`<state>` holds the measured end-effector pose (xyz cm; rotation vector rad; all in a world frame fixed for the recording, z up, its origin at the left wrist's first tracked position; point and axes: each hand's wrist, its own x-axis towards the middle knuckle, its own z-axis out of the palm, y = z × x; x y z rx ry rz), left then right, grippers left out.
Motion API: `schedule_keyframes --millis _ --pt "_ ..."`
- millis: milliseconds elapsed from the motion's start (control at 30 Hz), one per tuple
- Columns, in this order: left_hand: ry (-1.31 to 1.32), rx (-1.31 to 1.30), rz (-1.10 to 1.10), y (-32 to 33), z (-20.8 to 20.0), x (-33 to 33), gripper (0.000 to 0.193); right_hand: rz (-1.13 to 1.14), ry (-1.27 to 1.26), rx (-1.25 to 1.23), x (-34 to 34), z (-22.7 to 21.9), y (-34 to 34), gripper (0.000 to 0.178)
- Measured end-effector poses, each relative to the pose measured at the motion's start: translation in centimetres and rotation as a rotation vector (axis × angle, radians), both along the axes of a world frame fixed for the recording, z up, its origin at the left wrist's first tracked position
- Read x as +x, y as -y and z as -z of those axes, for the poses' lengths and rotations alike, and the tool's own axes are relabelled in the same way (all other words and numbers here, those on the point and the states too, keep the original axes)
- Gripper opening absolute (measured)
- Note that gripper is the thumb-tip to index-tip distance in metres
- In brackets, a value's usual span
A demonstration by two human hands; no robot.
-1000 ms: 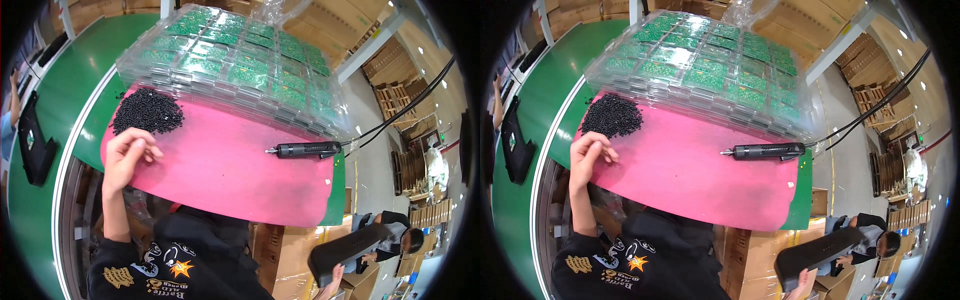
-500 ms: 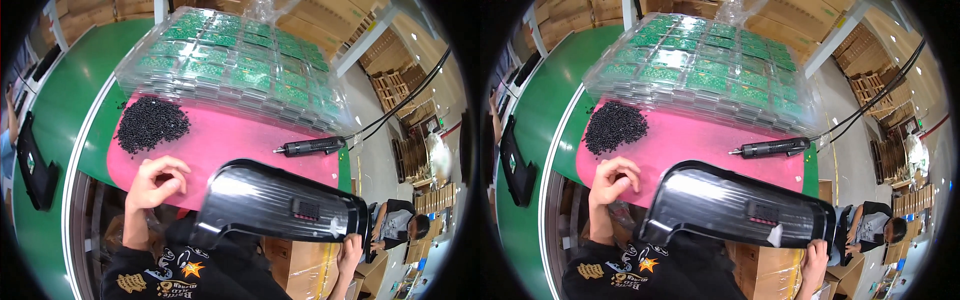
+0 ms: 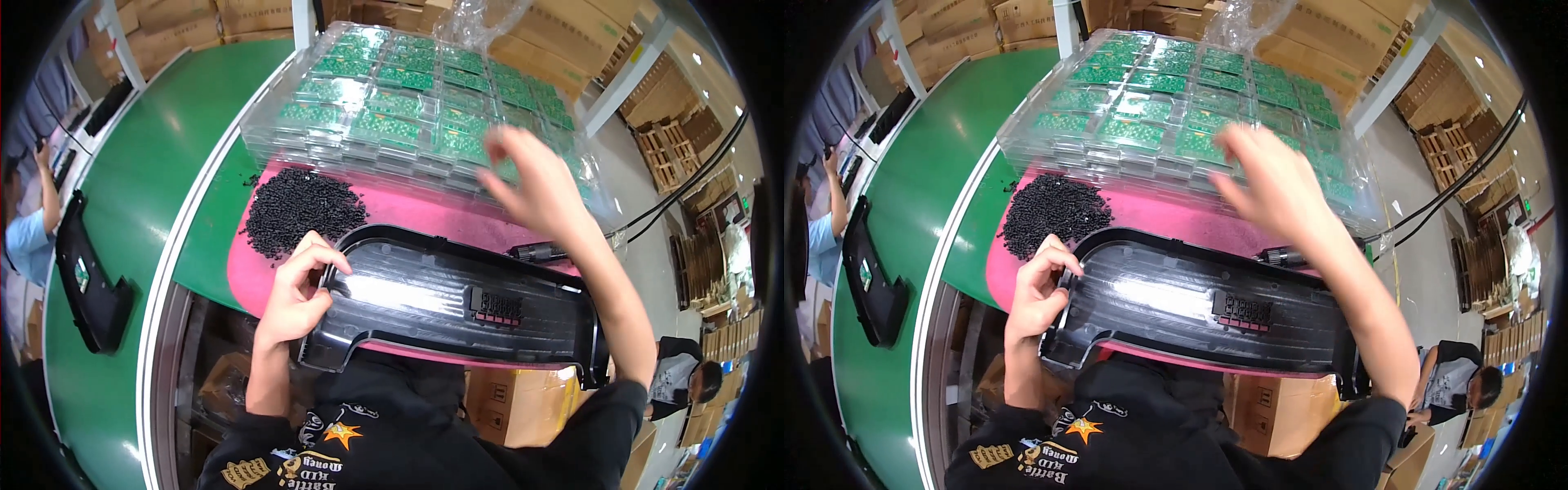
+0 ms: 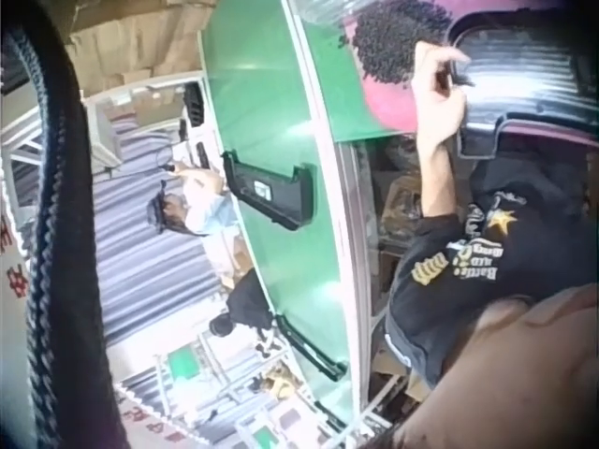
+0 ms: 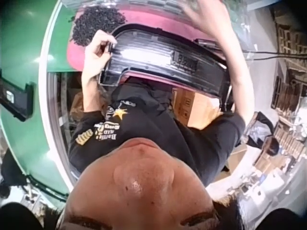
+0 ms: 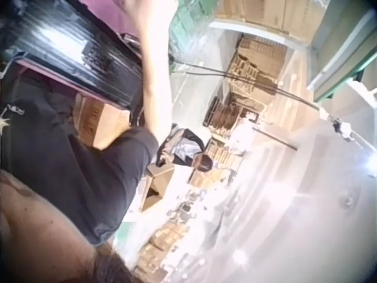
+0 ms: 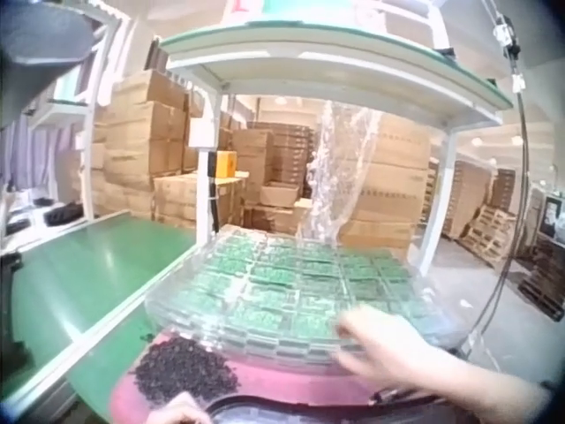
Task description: Assembling circuit boards into plastic components and fastening them using an electric screwdriver.
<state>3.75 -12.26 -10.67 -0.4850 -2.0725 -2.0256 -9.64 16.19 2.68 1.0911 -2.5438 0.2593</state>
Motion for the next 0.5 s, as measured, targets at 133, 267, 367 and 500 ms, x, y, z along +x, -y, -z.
schedule_keyframes --millis 133,267,367,500 --pt "-0.270 -0.114 -0.028 -0.1 -0.1 -0.1 0.033 0.187 -0.042 0.008 -11.0 2.1 4.8 0.050" --pt "-0.333 -0.052 0.054 -0.4 -0.3 0.0 0.020 0.256 -0.061 -0.003 -17.8 5.4 8.5 0.062" --pt "-0.334 0.002 0.082 -0.3 0.1 -0.1 0.014 0.291 0.164 -0.017 -19.8 5.8 9.2 0.065" --pt "-0.314 0.113 -0.001 -0.2 0.3 0.3 0.015 0.199 -0.121 -0.086 -19.4 6.5 9.3 0.066"
